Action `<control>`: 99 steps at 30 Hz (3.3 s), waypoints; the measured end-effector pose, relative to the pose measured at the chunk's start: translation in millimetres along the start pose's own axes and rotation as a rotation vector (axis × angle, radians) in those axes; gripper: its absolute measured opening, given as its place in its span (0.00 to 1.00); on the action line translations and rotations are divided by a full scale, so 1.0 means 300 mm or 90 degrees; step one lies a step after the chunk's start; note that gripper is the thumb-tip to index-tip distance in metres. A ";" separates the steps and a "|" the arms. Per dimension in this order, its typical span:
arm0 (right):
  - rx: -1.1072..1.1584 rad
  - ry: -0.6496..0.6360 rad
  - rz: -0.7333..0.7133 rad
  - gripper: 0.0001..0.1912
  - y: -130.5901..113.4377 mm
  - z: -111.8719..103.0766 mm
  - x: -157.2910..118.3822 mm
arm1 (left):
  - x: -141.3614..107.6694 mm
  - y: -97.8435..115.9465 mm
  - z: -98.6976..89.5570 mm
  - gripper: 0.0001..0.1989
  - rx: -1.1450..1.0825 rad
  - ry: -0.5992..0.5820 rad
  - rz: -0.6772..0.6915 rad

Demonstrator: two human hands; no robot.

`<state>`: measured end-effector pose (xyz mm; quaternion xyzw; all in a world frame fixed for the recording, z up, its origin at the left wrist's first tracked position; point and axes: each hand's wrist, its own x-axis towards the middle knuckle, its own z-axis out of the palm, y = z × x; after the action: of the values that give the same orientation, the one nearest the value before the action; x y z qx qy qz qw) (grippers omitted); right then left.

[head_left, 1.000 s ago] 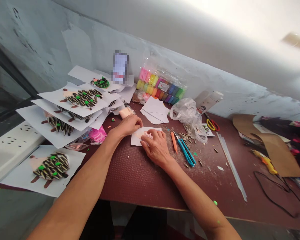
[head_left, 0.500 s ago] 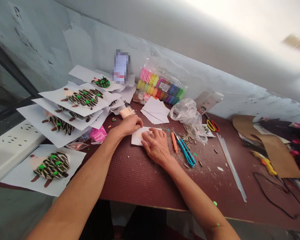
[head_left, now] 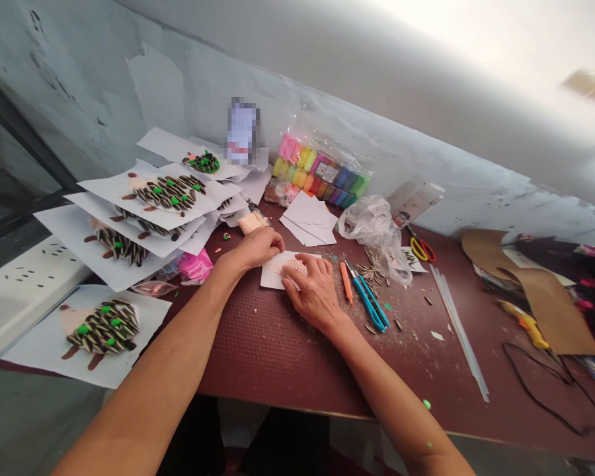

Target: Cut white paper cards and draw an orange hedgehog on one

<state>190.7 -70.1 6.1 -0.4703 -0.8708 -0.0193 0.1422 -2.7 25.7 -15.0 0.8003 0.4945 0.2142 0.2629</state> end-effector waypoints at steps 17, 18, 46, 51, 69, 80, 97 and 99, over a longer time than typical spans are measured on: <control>-0.009 -0.024 -0.041 0.14 -0.010 0.006 -0.006 | 0.000 0.001 0.000 0.13 0.000 -0.003 -0.005; -0.009 -0.019 -0.043 0.14 -0.008 0.007 -0.007 | 0.001 0.000 0.001 0.13 -0.002 -0.004 -0.006; 0.010 -0.042 -0.051 0.16 -0.026 0.004 0.018 | 0.001 -0.001 -0.005 0.14 -0.015 -0.012 -0.005; 0.014 -0.049 -0.059 0.16 -0.025 0.004 0.020 | -0.001 0.005 -0.008 0.14 -0.014 -0.022 -0.018; 0.063 0.023 -0.035 0.16 -0.014 0.018 -0.016 | -0.002 0.007 -0.007 0.14 -0.016 -0.028 -0.030; 0.034 -0.010 -0.051 0.14 -0.022 0.011 -0.013 | -0.003 0.002 -0.007 0.14 -0.021 -0.024 -0.025; 0.045 -0.019 -0.037 0.17 -0.028 0.021 0.023 | 0.004 -0.014 0.006 0.14 -0.025 -0.009 -0.002; 0.044 -0.023 -0.039 0.17 -0.029 0.019 0.024 | 0.005 -0.017 0.008 0.14 -0.025 -0.008 -0.003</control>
<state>178.6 -68.2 3.5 -0.4388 -0.8872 0.0150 0.1416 -4.2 28.5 -20.0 0.7949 0.4906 0.2182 0.2825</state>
